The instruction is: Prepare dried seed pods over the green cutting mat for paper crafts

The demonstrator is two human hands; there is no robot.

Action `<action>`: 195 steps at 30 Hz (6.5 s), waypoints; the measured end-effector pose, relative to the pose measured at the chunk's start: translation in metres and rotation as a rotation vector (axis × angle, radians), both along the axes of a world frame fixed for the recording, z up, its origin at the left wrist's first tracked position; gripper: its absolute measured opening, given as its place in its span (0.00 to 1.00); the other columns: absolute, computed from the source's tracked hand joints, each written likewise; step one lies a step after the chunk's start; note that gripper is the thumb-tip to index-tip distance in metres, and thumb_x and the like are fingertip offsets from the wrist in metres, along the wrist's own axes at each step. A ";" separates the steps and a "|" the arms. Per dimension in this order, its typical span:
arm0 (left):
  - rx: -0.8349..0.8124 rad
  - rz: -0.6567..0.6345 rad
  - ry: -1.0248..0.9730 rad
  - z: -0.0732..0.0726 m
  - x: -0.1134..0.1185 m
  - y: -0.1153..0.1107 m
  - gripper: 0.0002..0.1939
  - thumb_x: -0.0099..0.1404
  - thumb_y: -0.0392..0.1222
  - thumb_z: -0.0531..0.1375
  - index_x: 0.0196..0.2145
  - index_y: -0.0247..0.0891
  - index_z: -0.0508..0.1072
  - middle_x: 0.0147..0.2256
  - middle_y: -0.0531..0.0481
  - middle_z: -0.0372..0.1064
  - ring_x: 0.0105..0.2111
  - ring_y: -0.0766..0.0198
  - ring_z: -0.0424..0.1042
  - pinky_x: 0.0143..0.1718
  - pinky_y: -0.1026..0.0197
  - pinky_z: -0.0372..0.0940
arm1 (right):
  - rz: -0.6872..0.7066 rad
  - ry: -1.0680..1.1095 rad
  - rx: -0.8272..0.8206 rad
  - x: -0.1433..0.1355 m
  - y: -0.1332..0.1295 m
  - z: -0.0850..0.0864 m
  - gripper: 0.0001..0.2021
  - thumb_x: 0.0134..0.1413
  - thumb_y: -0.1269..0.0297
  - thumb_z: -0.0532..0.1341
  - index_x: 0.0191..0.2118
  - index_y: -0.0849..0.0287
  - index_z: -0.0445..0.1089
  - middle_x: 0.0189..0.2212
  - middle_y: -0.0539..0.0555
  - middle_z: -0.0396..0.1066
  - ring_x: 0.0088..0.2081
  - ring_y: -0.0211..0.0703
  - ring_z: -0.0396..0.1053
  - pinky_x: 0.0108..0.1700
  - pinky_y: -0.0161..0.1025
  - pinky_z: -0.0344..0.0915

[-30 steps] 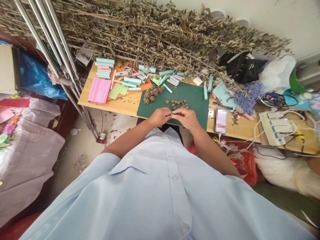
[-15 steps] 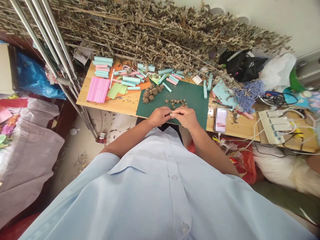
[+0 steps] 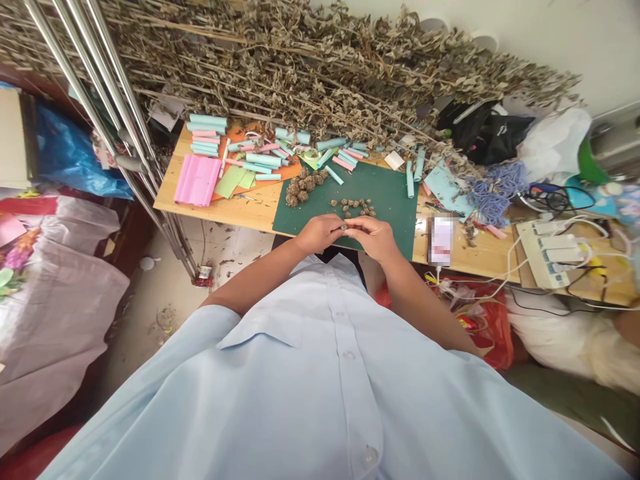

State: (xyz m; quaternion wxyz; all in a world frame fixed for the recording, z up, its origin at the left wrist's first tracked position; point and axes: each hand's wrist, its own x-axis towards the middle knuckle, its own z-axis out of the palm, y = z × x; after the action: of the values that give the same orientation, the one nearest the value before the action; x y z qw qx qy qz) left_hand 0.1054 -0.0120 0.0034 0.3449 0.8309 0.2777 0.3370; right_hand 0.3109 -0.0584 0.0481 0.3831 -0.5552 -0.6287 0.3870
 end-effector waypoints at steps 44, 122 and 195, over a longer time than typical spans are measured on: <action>-0.009 0.035 -0.027 -0.005 0.004 -0.002 0.19 0.77 0.55 0.58 0.45 0.38 0.82 0.40 0.43 0.80 0.42 0.59 0.77 0.45 0.59 0.69 | 0.122 -0.462 0.408 -0.001 -0.022 0.028 0.10 0.67 0.64 0.60 0.45 0.49 0.80 0.46 0.54 0.84 0.44 0.51 0.81 0.50 0.50 0.77; 0.009 0.080 -0.043 -0.008 0.004 0.000 0.18 0.75 0.55 0.61 0.42 0.38 0.83 0.39 0.43 0.79 0.41 0.59 0.77 0.45 0.59 0.69 | -0.253 -0.201 0.191 -0.006 -0.017 0.004 0.06 0.61 0.59 0.66 0.33 0.52 0.73 0.34 0.51 0.77 0.37 0.46 0.72 0.47 0.46 0.70; -0.007 0.033 -0.057 -0.005 0.003 -0.002 0.17 0.76 0.54 0.60 0.43 0.38 0.82 0.40 0.43 0.80 0.43 0.59 0.78 0.46 0.59 0.70 | -0.169 -0.447 0.372 -0.002 -0.017 0.009 0.16 0.69 0.60 0.57 0.55 0.50 0.78 0.46 0.57 0.83 0.50 0.55 0.79 0.58 0.57 0.70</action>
State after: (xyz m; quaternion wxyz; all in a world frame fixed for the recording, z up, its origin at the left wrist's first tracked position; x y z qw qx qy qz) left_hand 0.1083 -0.0136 -0.0012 0.3501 0.8150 0.2826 0.3653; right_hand 0.3090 -0.0755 0.0568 0.3614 -0.5973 -0.7090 0.0999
